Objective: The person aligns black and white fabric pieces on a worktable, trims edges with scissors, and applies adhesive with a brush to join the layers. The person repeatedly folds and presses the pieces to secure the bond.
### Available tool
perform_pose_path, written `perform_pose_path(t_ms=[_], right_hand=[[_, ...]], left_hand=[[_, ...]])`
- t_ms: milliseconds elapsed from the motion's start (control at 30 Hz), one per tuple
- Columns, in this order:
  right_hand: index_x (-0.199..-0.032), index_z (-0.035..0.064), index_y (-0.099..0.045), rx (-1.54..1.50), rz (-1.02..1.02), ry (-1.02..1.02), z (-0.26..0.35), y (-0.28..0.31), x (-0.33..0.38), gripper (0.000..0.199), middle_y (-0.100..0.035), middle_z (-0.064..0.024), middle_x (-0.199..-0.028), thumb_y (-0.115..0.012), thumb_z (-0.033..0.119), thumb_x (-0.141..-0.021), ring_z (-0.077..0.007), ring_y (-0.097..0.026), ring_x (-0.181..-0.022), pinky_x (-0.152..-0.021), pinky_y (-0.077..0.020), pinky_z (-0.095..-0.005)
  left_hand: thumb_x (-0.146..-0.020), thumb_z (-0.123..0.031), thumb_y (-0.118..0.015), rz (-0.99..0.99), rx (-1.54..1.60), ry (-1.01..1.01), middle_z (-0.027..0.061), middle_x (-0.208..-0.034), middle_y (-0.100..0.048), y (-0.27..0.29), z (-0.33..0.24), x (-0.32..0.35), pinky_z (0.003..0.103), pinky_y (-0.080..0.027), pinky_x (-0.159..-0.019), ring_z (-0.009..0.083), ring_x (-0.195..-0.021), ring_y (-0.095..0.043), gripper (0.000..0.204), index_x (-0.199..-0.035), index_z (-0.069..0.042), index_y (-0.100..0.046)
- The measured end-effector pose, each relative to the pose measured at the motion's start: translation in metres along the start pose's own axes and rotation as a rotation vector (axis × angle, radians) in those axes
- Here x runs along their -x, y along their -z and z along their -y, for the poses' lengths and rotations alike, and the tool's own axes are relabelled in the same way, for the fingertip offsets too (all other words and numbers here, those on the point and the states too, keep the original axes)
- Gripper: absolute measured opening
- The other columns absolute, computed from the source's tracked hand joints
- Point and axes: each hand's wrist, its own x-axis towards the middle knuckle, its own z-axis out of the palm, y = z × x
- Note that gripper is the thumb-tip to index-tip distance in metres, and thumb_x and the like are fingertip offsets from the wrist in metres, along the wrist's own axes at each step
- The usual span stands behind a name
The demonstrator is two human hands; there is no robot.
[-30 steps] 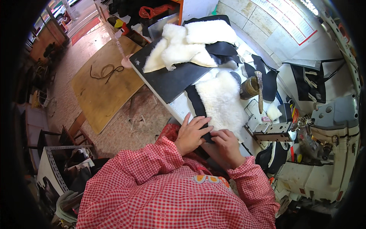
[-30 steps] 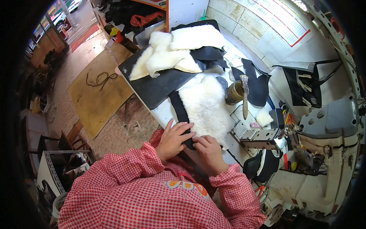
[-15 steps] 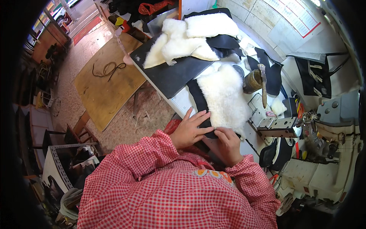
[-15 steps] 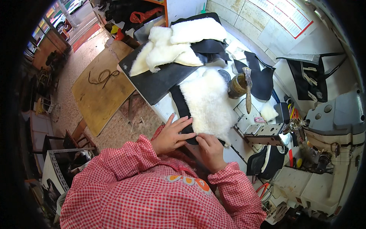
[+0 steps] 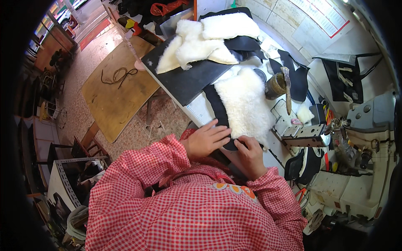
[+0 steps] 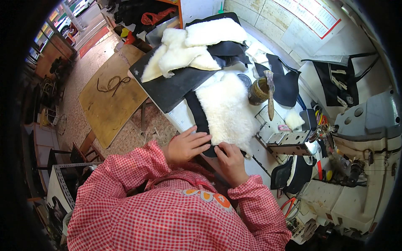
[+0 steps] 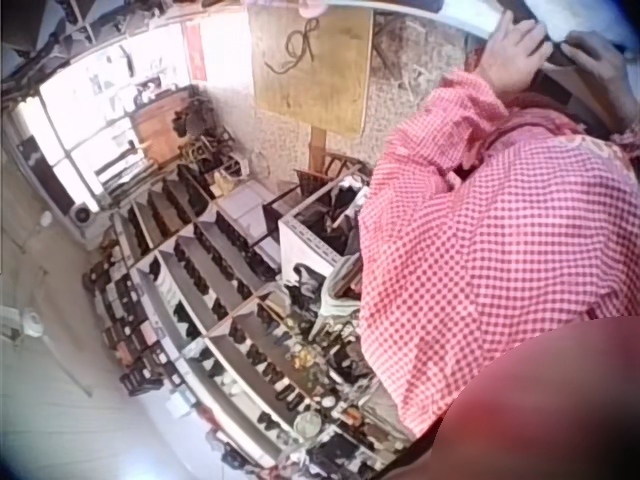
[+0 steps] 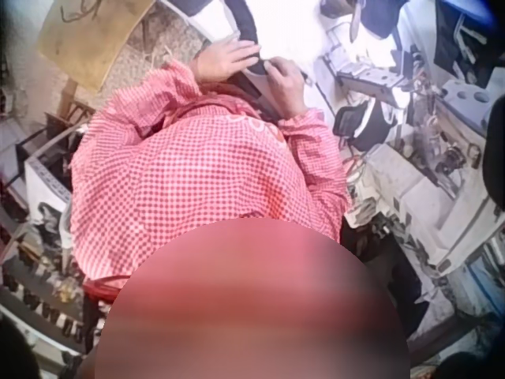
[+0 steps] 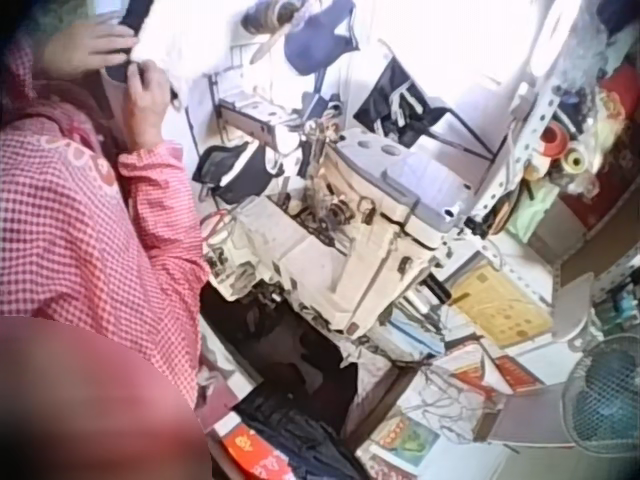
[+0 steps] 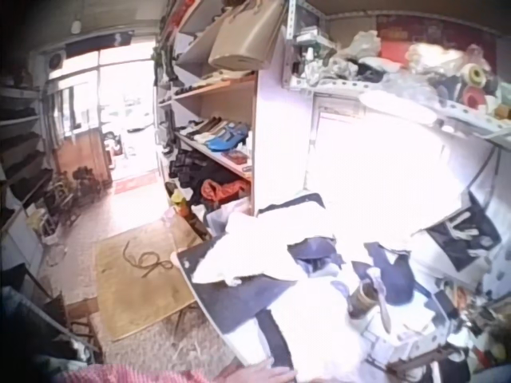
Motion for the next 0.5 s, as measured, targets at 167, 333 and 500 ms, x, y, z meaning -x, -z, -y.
perform_pose_path(t_ms=[167,333,500], right_hand=[[-0.101,0.0045,-0.066,-0.008,0.025,-0.021,0.005,0.005,-0.001,0.030,-0.060,-0.0096,-0.102,-0.074,0.010,-0.073,-0.0280,-0.060,-0.086,-0.075,-0.0494,-0.0371],[-0.101,0.0045,-0.065,-0.009,-0.002,-0.035,-0.001,0.010,0.003,0.030,-0.060,-0.0090,-0.102,-0.074,0.011,-0.072,-0.0284,-0.060,-0.087,-0.076,-0.0494,-0.0378],[-0.098,0.0061,-0.065,0.165,-0.028,-0.042,-0.016,0.019,0.016,0.026,-0.063,-0.0077,-0.102,-0.066,0.005,-0.072,-0.0275,-0.061,-0.088,-0.077,-0.0501,-0.0384]], left_hand=[[-0.089,-0.013,-0.052,0.077,0.010,-0.019,0.0165,-0.146,-0.049,0.001,-0.020,0.001,0.047,-0.035,-0.114,0.0285,-0.133,-0.048,0.046,-0.132,0.004,-0.055],[-0.088,-0.015,-0.054,0.052,0.017,0.080,0.0157,-0.145,-0.050,0.001,-0.033,0.003,0.046,-0.038,-0.111,0.0296,-0.134,-0.049,0.047,-0.132,0.001,-0.056],[-0.089,-0.019,-0.056,0.022,-0.103,0.101,0.0162,-0.143,-0.053,0.000,-0.044,0.000,0.049,-0.038,-0.110,0.0299,-0.132,-0.051,0.041,-0.125,0.000,-0.060]])
